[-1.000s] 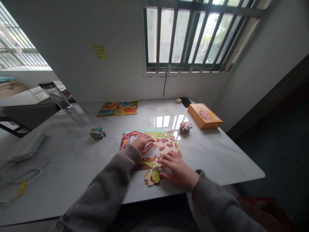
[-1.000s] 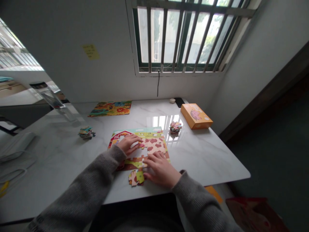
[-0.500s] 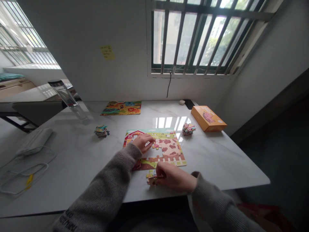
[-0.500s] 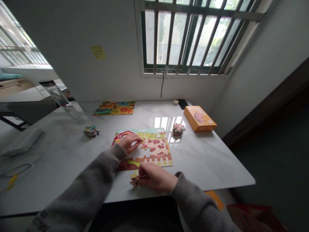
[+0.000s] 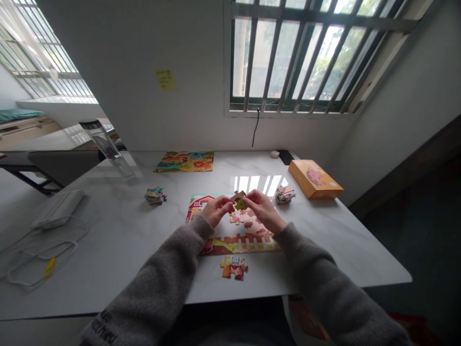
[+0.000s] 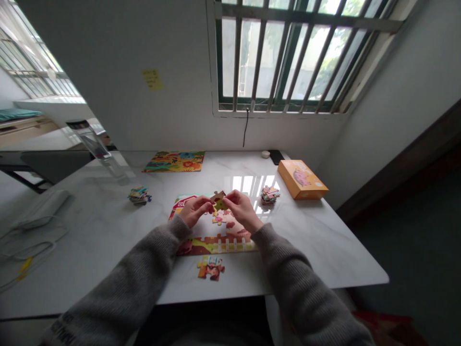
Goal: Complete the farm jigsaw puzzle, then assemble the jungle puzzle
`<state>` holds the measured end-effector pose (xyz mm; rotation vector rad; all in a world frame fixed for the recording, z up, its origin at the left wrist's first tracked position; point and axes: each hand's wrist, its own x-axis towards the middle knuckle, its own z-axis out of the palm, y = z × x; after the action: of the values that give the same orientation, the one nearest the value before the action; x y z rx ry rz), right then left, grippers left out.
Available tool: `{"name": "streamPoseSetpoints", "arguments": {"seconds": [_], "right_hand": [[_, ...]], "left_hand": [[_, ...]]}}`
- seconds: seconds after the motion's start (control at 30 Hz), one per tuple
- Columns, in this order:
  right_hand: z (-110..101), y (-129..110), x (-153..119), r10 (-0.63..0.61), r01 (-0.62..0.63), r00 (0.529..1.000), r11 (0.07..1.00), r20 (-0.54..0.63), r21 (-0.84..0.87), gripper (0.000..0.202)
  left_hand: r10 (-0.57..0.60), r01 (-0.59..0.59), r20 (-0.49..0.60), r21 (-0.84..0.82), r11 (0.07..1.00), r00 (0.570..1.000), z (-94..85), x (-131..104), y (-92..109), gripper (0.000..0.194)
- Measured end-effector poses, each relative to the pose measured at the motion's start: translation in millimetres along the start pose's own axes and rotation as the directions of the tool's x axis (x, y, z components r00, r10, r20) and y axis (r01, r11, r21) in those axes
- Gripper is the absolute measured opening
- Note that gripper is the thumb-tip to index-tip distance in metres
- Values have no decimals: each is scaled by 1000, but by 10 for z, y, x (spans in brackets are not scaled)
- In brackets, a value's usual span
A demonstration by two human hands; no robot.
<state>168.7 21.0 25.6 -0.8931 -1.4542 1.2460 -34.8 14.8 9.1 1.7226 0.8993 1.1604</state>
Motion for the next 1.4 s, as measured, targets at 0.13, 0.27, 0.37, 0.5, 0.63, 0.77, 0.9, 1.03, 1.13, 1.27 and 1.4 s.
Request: {"name": "streamPoseSetpoints", "arguments": {"seconds": [0.13, 0.27, 0.37, 0.5, 0.63, 0.77, 0.9, 1.03, 1.13, 1.27, 1.4], "right_hand": [[82, 74, -104, 77, -77, 996, 997, 39, -14, 44], [57, 12, -165, 96, -85, 988, 992, 117, -99, 41], [13, -12, -163, 89, -75, 992, 985, 84, -156, 40], [10, 38, -187, 132, -112, 983, 982, 130, -149, 43], [35, 71, -208, 144, -129, 979, 986, 146, -106, 44], [35, 66, -191, 127, -125, 991, 991, 31, -50, 44], [48, 108, -183, 153, -153, 988, 988, 6, -23, 43], [56, 138, -192, 185, -184, 982, 983, 29, -7, 40], [9, 105, -187, 125, -125, 992, 990, -18, -69, 33], [-81, 74, -165, 111, -120, 991, 984, -76, -129, 31], [-114, 133, -147, 37, -44, 999, 972, -37, -233, 29]], "left_hand": [[-20, 20, -80, 7, 1000, 997, 35, 10, -46, 40], [-16, 12, -110, -29, 999, 994, 43, -3, -80, 38], [-15, 12, -40, -66, 998, 999, 35, -27, -92, 34], [23, -26, 33, 89, 996, 999, 9, -49, -71, 28], [219, -201, -2, 390, 899, 976, -10, -47, -11, 26], [425, -374, 78, 636, 675, 902, 11, -49, 3, 58], [453, -388, 120, 728, 565, 883, 51, -59, -32, 64], [398, -347, 108, 720, 600, 911, 32, -64, 11, 54], [299, -316, 142, 658, 684, 944, -23, -84, 65, 54], [154, -302, 284, 609, 734, 946, -82, -160, 36, 39], [21, -292, 397, 637, 714, 918, -71, -253, -42, 32]]}}
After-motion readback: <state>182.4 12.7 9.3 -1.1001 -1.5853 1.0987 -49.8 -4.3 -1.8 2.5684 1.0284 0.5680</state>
